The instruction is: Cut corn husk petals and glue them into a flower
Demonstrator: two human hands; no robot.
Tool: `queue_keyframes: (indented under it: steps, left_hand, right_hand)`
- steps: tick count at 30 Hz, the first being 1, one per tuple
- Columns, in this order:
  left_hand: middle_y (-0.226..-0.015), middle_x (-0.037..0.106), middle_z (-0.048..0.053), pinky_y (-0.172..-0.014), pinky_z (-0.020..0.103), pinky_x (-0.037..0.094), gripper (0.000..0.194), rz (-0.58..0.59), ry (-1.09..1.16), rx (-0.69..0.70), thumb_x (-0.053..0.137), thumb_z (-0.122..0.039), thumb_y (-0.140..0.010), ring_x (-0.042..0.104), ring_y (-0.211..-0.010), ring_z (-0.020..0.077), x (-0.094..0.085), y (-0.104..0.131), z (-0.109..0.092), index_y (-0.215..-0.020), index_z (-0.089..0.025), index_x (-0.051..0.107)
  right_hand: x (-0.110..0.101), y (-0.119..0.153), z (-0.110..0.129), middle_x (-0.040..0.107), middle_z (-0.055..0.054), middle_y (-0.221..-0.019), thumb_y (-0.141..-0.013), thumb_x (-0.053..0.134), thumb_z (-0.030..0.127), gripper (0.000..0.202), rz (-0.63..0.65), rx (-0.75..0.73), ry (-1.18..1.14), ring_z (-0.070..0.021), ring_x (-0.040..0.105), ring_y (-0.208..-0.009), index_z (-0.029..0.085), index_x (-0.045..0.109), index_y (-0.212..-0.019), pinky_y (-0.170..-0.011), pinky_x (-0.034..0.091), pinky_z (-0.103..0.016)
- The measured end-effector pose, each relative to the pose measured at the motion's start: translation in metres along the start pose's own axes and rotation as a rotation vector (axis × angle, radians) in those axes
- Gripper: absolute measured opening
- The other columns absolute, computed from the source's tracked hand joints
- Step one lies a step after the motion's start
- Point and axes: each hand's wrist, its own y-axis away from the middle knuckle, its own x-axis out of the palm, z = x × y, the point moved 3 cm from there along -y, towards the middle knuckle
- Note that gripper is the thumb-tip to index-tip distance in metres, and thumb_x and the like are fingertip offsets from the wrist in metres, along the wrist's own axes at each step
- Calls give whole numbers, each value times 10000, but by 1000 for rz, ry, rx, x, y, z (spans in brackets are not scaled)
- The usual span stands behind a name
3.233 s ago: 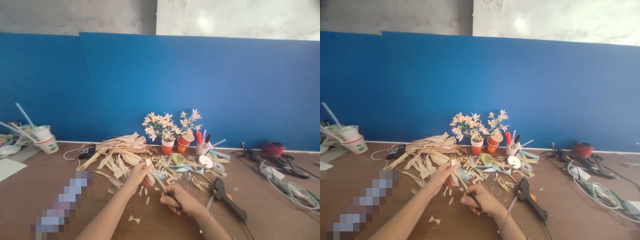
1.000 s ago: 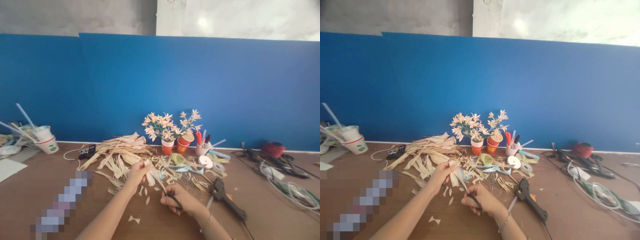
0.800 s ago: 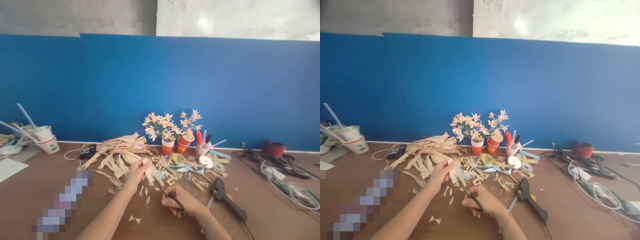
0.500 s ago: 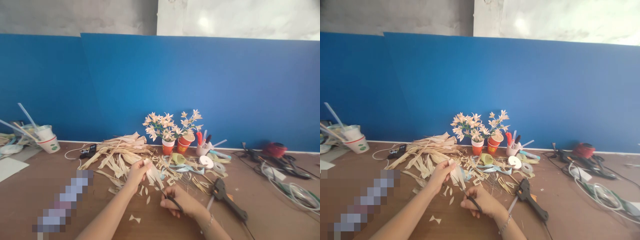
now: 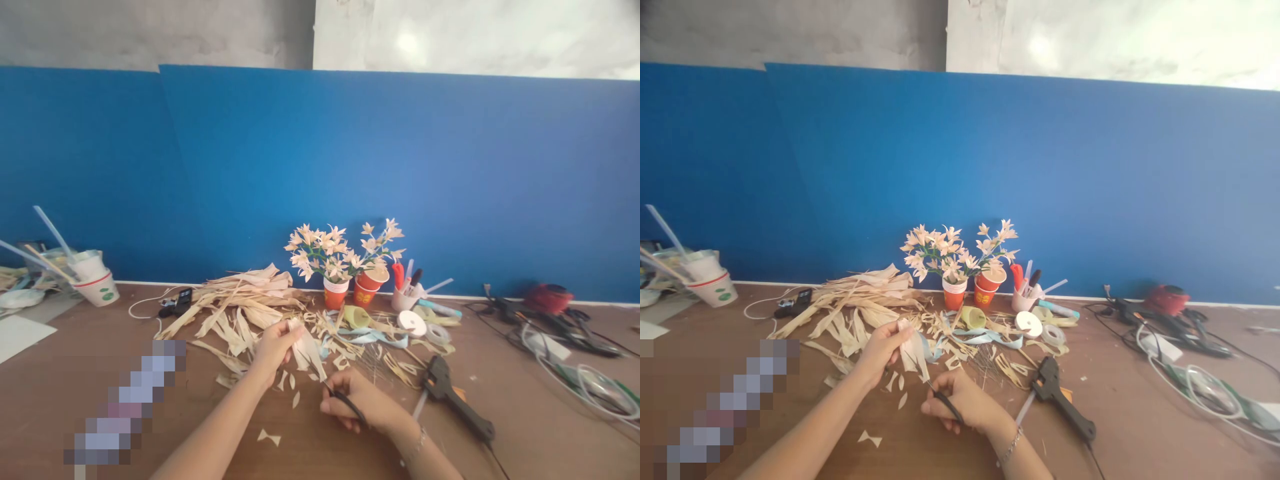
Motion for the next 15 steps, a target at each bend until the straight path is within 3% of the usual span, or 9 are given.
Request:
queue_keyframes:
  steps: [15]
  left_hand:
    - [-503, 475, -65, -346, 165, 168, 334, 38, -28, 8, 704, -452, -654, 314, -344, 22, 1, 0, 1, -679, -138, 591]
  right_hand:
    - [0, 1, 2, 431, 100, -367, -669, 748, 430, 353, 84, -84, 3, -28, 340, -301, 160, 536, -591, -302, 231, -141]
